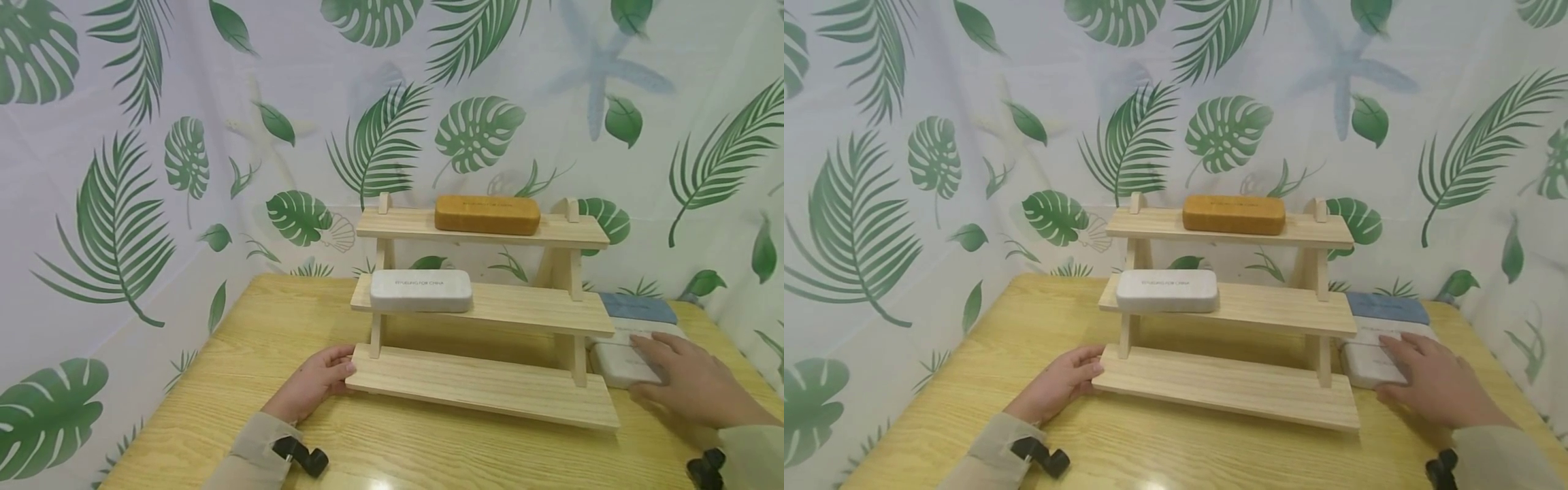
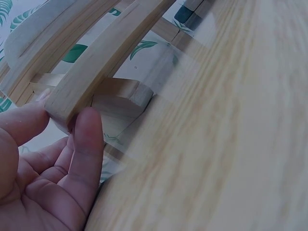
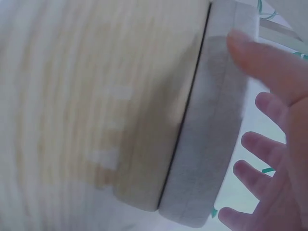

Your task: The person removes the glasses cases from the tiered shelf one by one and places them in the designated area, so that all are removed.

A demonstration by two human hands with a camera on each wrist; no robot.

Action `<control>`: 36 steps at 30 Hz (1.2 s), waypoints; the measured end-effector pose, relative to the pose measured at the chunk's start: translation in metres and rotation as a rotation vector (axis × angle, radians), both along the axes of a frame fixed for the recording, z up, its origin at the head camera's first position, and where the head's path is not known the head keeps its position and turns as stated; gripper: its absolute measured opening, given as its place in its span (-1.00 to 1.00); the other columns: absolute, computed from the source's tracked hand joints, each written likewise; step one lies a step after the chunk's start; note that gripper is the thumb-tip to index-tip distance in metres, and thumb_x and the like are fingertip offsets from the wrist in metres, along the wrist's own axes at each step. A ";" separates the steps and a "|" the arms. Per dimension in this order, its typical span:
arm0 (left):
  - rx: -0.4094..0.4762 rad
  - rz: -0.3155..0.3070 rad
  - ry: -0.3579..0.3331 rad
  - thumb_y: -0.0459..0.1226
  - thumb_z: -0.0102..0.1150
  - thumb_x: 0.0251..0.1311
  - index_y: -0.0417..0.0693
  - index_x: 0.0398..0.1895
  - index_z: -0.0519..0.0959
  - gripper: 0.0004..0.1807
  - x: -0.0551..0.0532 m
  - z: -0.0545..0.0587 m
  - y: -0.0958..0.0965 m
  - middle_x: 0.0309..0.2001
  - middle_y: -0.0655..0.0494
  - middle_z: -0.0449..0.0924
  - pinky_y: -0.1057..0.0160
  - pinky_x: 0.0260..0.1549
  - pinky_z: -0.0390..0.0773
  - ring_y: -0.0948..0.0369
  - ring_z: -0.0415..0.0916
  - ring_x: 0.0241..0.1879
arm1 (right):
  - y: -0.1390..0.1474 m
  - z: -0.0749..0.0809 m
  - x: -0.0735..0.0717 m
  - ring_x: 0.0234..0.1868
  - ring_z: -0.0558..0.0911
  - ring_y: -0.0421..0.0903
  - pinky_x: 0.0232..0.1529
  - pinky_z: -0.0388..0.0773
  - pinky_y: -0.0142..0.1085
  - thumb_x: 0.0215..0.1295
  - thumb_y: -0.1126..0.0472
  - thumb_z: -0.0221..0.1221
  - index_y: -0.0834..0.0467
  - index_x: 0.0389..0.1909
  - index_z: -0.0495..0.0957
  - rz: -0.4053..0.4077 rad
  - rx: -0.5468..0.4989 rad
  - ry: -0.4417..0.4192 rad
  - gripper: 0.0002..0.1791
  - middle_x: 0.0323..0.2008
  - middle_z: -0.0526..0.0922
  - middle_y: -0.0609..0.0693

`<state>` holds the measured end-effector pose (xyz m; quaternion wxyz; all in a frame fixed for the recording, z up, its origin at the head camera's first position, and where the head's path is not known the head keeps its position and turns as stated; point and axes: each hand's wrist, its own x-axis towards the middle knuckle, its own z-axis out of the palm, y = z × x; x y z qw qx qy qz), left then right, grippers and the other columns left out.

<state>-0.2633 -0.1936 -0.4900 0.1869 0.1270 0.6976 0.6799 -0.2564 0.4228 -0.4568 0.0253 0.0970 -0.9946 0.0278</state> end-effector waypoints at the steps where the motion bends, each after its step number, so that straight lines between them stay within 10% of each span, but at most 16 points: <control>1: 0.001 0.001 0.001 -0.19 0.07 0.53 -0.34 0.52 0.15 -0.34 0.000 0.000 0.000 0.18 -0.19 0.50 0.12 -0.03 0.61 0.03 0.57 0.08 | -0.001 0.000 0.000 0.18 0.30 0.58 0.00 0.31 0.49 0.03 -0.49 0.32 0.30 0.39 0.33 0.010 0.004 0.017 0.15 0.26 0.26 0.54; 36: 0.016 0.011 -0.006 -0.21 0.10 0.51 -0.36 0.53 0.13 -0.32 -0.001 -0.003 -0.001 0.20 -0.20 0.46 0.16 -0.08 0.62 0.08 0.54 0.07 | -0.063 0.072 0.028 0.26 0.28 0.49 0.05 0.26 0.41 0.11 -0.20 0.46 0.11 0.54 0.23 0.186 -0.211 0.279 0.05 0.37 0.26 0.38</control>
